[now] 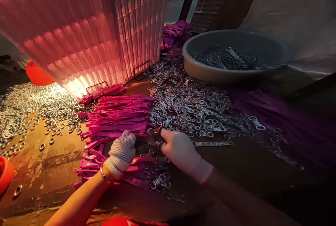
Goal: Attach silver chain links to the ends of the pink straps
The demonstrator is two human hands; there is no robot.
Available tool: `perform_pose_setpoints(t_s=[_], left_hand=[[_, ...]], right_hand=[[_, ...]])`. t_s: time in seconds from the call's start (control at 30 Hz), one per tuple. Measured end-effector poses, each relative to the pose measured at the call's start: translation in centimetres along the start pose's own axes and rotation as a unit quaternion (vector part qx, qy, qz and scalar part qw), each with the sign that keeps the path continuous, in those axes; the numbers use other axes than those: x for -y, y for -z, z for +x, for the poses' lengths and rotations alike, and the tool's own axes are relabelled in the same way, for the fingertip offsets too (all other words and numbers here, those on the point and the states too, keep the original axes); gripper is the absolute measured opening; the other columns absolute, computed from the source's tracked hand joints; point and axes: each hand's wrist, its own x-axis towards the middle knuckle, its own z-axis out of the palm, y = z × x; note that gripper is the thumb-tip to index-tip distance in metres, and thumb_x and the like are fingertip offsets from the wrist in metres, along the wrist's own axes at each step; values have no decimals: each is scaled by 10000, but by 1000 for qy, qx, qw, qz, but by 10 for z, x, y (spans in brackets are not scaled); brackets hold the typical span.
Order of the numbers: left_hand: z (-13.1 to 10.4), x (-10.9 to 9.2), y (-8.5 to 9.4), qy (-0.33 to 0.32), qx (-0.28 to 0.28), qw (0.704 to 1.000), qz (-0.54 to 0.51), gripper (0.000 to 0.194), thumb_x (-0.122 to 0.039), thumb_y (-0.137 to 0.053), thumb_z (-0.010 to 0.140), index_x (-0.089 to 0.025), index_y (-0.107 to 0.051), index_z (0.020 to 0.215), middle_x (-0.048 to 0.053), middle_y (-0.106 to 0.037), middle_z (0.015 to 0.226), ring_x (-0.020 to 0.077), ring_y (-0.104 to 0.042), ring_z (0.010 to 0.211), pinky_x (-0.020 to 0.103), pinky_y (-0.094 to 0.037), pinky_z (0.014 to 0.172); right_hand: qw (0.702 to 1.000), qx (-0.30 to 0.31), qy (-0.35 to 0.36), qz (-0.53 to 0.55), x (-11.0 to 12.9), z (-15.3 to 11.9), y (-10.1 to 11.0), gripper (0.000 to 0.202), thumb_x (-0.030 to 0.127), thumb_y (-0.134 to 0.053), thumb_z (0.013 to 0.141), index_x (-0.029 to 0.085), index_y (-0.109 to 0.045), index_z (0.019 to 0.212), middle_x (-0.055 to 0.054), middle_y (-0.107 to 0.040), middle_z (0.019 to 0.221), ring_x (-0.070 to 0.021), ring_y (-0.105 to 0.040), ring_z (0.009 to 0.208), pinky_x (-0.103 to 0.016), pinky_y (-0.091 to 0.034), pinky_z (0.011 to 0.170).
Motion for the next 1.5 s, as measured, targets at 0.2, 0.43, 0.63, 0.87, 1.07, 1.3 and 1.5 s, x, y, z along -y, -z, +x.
perform_pose_setpoints(t_s=[0.2,0.43,0.63,0.87,1.07,1.3,1.5], left_hand=[[25,2,-11,-109,-25,984,135,277,65,-628,589,-206,-603,639,21,-444,754,201,-528,809,243,-412,729],[-15,-5,17,-59,-35,995,66,164,-245,-681,787,-171,-719,928,22,-628,699,129,-529,613,206,-418,565],[-45,-7,20,25,-33,996,-81,347,-469,-734,754,-150,-640,852,-59,-453,473,52,-358,376,166,-229,362],[-65,-7,6,33,48,996,-73,367,-487,-683,806,-152,-552,734,-39,-477,549,43,-384,412,155,-287,375],[-70,2,1,100,78,973,-194,394,-487,-689,779,-156,-497,688,-57,-420,545,25,-313,395,142,-222,347],[-71,10,2,140,93,955,-246,402,-483,-726,753,-161,-492,701,-67,-416,556,15,-280,380,132,-207,325],[-67,19,7,110,98,963,-228,396,-471,-680,806,-156,-481,672,-60,-424,559,17,-311,387,134,-238,339]], right_hand=[[1000,15,4,20,-5,3,-3,153,135,-512,830,191,-649,870,-79,-735,857,-201,-651,769,-307,-263,603],[989,8,131,66,15,-13,-2,291,26,-474,702,159,-654,889,-102,-697,949,-219,-616,879,-293,-365,736],[988,21,152,35,36,-25,6,318,7,-485,699,145,-659,927,-131,-674,991,-240,-596,905,-306,-392,762],[977,33,201,-61,49,-39,13,185,105,-489,846,139,-658,912,-172,-662,959,-261,-606,814,-354,-356,665],[979,40,193,-58,49,-45,17,197,78,-487,821,156,-647,906,-123,-664,932,-248,-623,839,-340,-352,687],[979,30,189,-77,56,-49,9,184,68,-490,812,157,-641,868,-127,-658,926,-240,-610,810,-342,-322,663],[983,39,161,-78,61,-51,8,162,111,-505,835,155,-654,884,-135,-663,933,-253,-611,827,-348,-316,659]])
